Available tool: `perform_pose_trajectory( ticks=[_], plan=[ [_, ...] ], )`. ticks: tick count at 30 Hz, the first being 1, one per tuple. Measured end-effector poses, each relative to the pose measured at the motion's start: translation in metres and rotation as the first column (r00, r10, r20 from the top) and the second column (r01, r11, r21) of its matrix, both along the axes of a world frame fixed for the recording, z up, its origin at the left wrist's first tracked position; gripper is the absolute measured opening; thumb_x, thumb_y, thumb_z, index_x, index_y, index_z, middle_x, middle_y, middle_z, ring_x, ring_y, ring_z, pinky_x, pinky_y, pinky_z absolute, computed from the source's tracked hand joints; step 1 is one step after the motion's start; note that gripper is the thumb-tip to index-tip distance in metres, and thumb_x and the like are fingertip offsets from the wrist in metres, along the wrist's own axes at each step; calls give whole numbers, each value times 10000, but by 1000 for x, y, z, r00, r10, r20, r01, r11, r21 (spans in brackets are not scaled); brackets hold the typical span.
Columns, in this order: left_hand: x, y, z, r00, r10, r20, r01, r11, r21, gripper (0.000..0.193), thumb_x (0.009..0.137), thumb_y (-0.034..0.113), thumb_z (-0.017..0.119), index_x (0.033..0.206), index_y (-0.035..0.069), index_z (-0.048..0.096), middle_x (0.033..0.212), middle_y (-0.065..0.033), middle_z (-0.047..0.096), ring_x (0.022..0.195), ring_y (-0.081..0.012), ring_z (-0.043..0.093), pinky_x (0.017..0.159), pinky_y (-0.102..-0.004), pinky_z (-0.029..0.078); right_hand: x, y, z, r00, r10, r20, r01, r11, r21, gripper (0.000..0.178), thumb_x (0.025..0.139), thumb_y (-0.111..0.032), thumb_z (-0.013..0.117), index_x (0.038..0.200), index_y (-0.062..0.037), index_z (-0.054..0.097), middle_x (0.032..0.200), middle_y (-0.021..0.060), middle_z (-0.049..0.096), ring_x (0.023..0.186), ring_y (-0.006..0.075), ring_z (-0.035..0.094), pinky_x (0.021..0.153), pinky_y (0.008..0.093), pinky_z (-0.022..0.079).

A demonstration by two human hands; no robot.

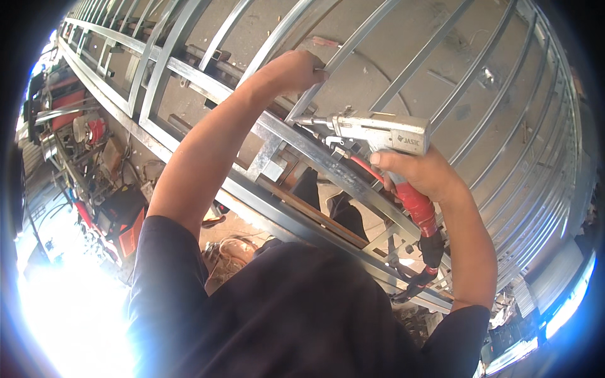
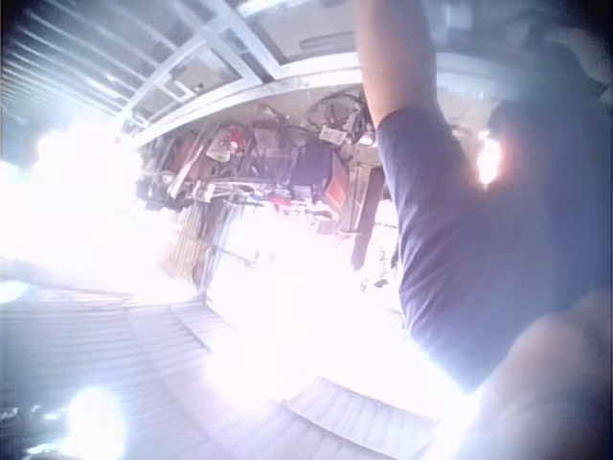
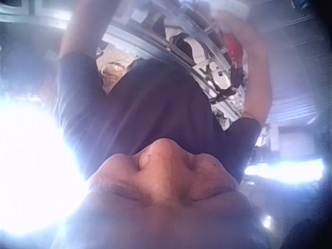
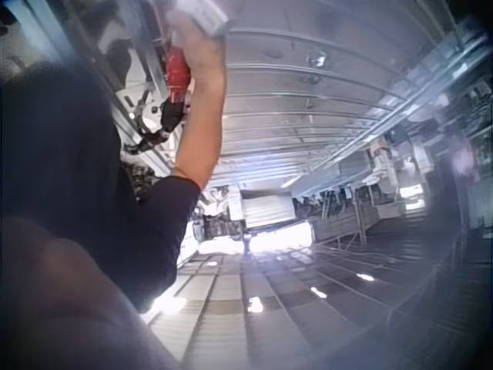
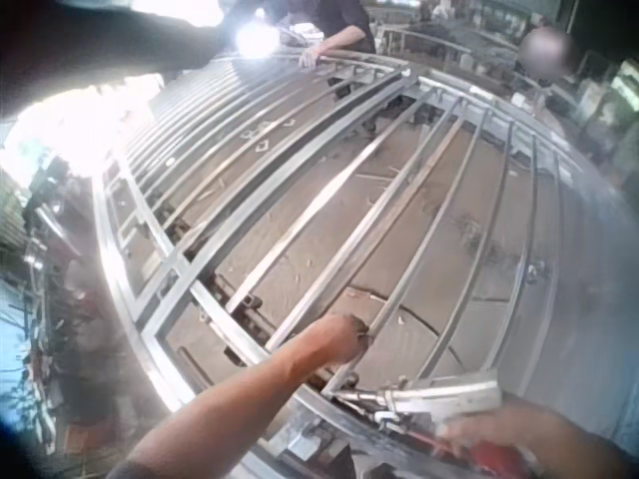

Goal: The person welds multiple joints on a large metal frame using a handheld welding torch. They move along the frame, positioning the torch at various intersections and applying welds while sparks are visible. The person repositions frequently to reach different sections of the structure.

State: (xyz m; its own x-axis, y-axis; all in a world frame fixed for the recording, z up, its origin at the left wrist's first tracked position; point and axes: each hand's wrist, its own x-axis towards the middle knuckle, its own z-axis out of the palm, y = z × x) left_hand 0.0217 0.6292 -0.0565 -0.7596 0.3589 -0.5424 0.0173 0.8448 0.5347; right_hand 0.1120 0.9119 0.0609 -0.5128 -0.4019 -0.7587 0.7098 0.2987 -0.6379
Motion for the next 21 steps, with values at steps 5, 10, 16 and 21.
perform_pose_trajectory(
  ticks=[5,10,16,21],
  plan=[
    [-6,1,9,999,6,49,-7,1000,30,432,950,356,692,1245,47,753,1119,-200,772,1065,-365,730,964,-443,546,-4,1,-21,999,-20,45,25,994,-102,475,850,-208,850,1221,2,640,945,87,671,702,170,667,582,326,582],
    [-5,3,11,993,69,96,-70,998,7,465,945,371,711,1289,59,741,1090,-176,783,906,-274,765,879,-409,583,-5,5,-36,997,-11,73,19,994,-109,438,862,-187,840,1209,-3,645,937,74,670,706,157,658,580,320,579],
    [-3,2,7,991,84,104,-87,996,21,471,945,364,712,1312,69,732,1065,-165,786,845,-244,766,832,-397,594,-1,4,-37,996,-9,90,20,992,-128,401,871,-162,840,1193,-15,651,927,61,666,701,151,654,572,315,571],
    [-4,4,3,993,69,93,-70,998,9,463,944,356,714,1322,90,732,1070,-160,788,860,-243,770,834,-391,596,2,4,-35,997,11,72,-3,994,-108,397,883,-161,835,1201,-17,646,924,56,662,699,145,649,577,314,570]
  ],
)
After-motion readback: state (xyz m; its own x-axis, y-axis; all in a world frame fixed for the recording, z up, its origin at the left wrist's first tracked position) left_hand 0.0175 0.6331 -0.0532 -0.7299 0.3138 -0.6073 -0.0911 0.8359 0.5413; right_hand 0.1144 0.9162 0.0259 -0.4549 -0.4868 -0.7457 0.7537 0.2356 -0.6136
